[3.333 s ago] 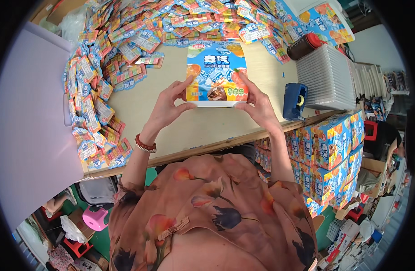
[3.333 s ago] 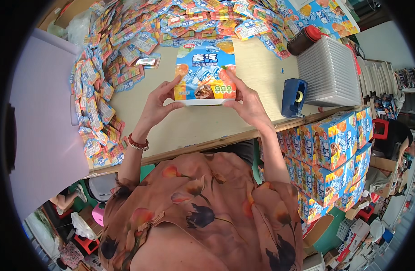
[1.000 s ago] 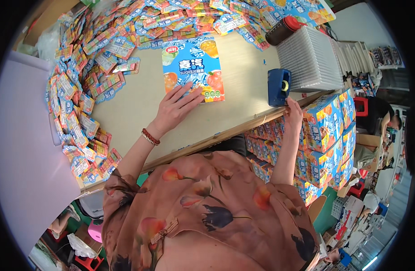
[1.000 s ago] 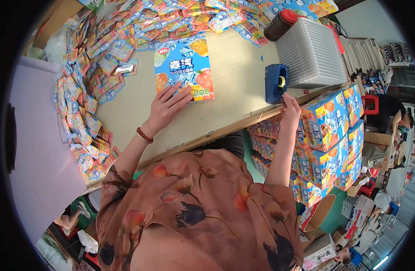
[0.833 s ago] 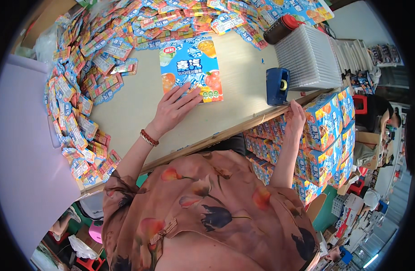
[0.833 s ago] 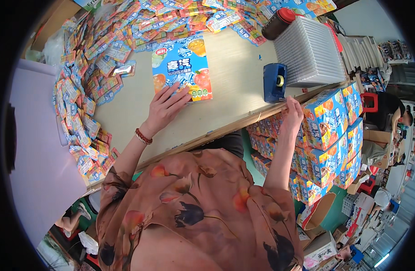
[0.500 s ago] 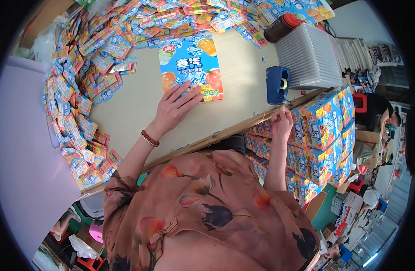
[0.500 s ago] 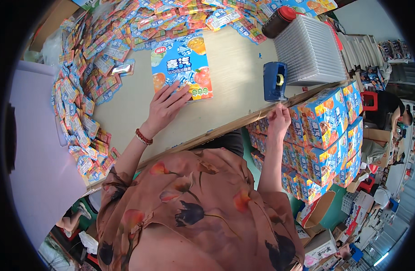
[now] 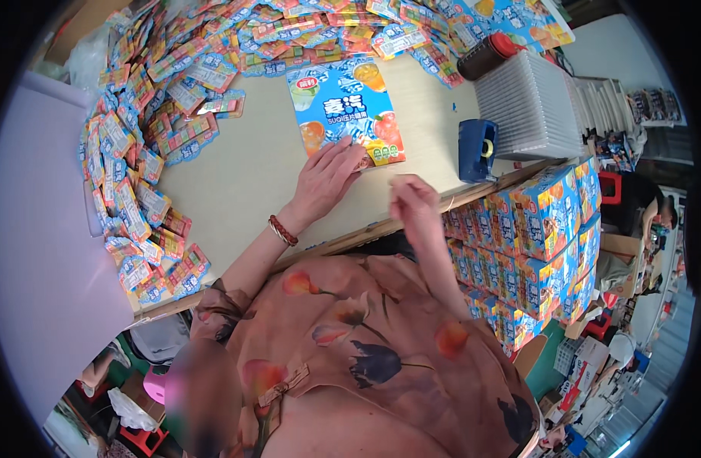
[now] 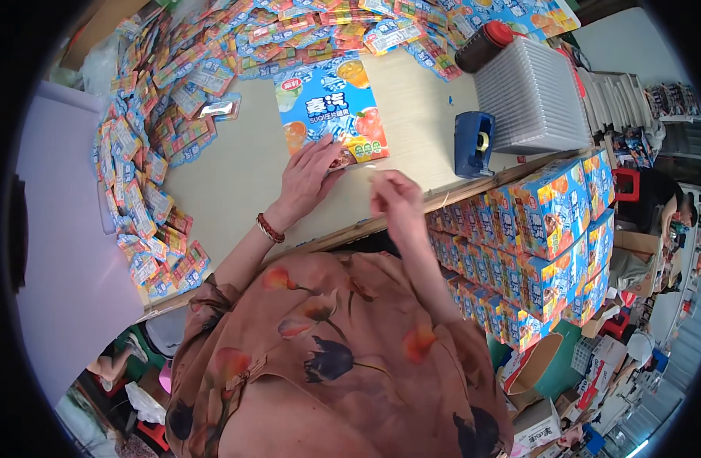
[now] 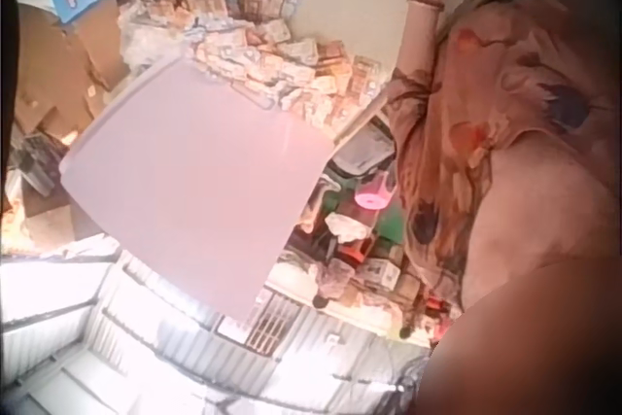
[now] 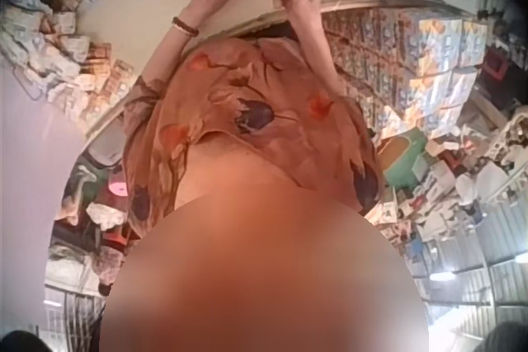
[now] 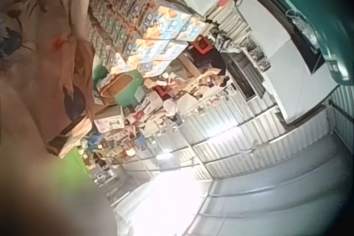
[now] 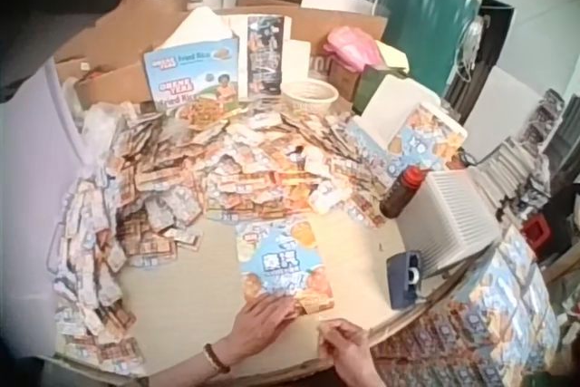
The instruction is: Sorting small colorful product packets from a large pile and packing them into display boxes.
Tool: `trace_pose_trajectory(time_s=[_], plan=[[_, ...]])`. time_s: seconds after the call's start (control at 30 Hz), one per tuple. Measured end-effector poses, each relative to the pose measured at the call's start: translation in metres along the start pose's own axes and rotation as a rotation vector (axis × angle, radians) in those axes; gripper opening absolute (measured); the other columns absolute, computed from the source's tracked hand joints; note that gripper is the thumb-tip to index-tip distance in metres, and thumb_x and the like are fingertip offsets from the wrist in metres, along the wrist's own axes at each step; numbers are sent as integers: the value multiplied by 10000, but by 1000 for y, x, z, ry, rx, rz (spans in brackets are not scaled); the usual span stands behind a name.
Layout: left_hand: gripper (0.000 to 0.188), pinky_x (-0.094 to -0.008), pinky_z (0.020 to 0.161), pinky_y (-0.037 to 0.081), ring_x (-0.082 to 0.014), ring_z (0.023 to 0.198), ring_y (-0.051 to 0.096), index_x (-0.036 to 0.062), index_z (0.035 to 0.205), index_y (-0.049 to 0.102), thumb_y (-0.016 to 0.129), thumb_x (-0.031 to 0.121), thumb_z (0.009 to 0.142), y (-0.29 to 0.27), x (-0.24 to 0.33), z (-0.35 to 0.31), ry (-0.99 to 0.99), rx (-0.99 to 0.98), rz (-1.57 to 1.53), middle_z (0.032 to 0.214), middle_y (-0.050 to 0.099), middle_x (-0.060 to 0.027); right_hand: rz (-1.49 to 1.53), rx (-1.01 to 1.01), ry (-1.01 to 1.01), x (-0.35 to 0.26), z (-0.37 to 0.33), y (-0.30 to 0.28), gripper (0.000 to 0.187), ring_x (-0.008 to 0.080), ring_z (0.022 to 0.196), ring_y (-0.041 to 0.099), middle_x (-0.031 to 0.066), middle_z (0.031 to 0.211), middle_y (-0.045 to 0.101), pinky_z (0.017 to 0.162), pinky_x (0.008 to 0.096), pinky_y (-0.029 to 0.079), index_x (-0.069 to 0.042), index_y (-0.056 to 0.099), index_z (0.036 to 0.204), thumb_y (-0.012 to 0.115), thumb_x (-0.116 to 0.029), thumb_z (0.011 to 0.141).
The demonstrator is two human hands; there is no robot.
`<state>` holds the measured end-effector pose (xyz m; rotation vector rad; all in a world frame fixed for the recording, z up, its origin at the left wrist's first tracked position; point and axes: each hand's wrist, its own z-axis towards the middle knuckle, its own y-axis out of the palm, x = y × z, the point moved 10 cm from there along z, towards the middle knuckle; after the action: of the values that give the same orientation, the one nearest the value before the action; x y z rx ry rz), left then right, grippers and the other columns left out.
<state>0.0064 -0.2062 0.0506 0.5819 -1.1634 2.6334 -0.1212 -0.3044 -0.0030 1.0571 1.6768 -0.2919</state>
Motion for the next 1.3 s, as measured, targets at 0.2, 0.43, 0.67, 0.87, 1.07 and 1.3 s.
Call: trace_pose_trajectory(time_s=[0.2, 0.43, 0.67, 0.87, 1.07, 1.3], plan=[[470, -379, 1020, 405, -228, 1240, 505, 146, 1283, 544, 643, 112, 824, 7, 9, -1, 128, -53, 145, 1281, 557, -42, 33, 59, 93, 34, 21, 21, 162, 104, 492, 556, 40, 686, 612, 455, 224, 437, -19, 630, 887, 646, -180, 902], [386, -379, 1012, 404, -227, 1236, 503, 153, 1188, 622, 673, 154, 805, 0, 11, 8, 75, -88, 92, 1256, 559, -43, 44, 13, -36, 52, 26, 15, 134, 114, 585, 572, 57, 749, 629, 538, 233, 461, -4, 628, 948, 609, -136, 929], [231, -368, 937, 431, -217, 1169, 550, 137, 1014, 667, 702, 204, 795, 5, 9, 8, 4, 8, 156, 1138, 608, -17, 218, -107, 149, 66, 29, 20, 128, 115, 575, 556, 45, 762, 630, 536, 230, 449, -13, 647, 1012, 596, -89, 923], [235, -373, 924, 435, -215, 1167, 550, 146, 1011, 666, 706, 226, 793, 6, 9, 6, 32, 34, 181, 1139, 606, -18, 490, -65, 540, 72, 11, 24, 165, 63, 484, 438, 9, 706, 586, 459, 196, 344, -52, 642, 1056, 606, -140, 921], [235, -374, 934, 432, -215, 1171, 545, 142, 1025, 661, 696, 220, 807, 5, 15, 6, 62, 43, 198, 1148, 602, -20, 759, -52, 589, 93, 6, 7, 142, 46, 444, 319, -32, 623, 443, 416, 207, 261, -67, 594, 1044, 561, -165, 947], [287, -382, 982, 402, -226, 1218, 510, 136, 1089, 637, 625, 119, 803, 9, 13, 4, 75, -28, 230, 1190, 582, -26, -7, 297, -60, -4, 7, -35, 298, 87, 525, 426, 16, 719, 484, 474, 227, 334, -53, 451, 1202, 526, -120, 922]])
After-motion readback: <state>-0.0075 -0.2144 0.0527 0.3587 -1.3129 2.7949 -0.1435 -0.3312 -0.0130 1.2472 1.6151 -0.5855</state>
